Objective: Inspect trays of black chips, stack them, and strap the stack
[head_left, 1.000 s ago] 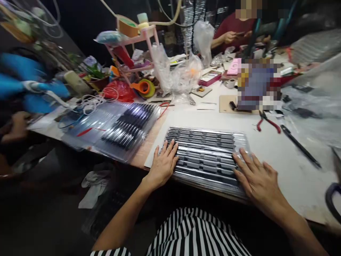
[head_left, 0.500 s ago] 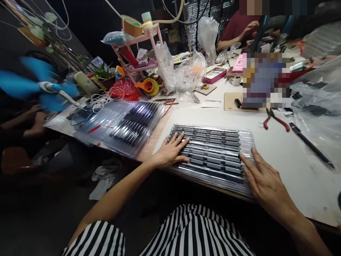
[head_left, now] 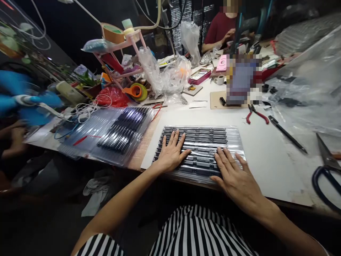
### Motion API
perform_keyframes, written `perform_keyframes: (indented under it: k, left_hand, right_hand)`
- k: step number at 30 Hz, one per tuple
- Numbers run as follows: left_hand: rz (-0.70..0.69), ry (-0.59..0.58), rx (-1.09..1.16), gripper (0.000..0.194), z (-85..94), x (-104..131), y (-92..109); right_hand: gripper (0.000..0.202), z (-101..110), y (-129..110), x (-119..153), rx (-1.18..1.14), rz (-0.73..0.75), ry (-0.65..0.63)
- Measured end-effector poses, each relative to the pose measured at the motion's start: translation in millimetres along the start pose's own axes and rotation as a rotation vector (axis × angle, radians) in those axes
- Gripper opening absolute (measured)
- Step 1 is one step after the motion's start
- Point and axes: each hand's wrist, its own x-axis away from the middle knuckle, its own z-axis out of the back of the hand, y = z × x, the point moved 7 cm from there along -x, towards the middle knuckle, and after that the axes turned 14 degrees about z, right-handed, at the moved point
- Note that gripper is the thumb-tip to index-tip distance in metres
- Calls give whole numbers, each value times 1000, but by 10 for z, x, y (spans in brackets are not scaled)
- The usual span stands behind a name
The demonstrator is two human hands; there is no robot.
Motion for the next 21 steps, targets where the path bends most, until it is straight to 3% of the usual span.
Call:
perform_keyframes:
  k: [4,8,12,18,21]
  left_hand:
    - [-6,17,-6,68,-38,-23,62]
    - [-57,-33,-20,68,-36,-18,63]
    - [-36,-14,-35,64,-11,0,71]
    - [-21,33,-52,60,-26,-13,100]
    - [-115,37,-41,60,-25,-21,155]
  right_hand:
    - [59,14,-75,0,-2,59,-6]
    - [63,114,-156,200,-20,137,-1]
    - [61,186,-154,336,-36,94,7]
    - [60,73,-88,117,-15,-39,-34]
    - [68,42,-38,14,-29,-47,-88]
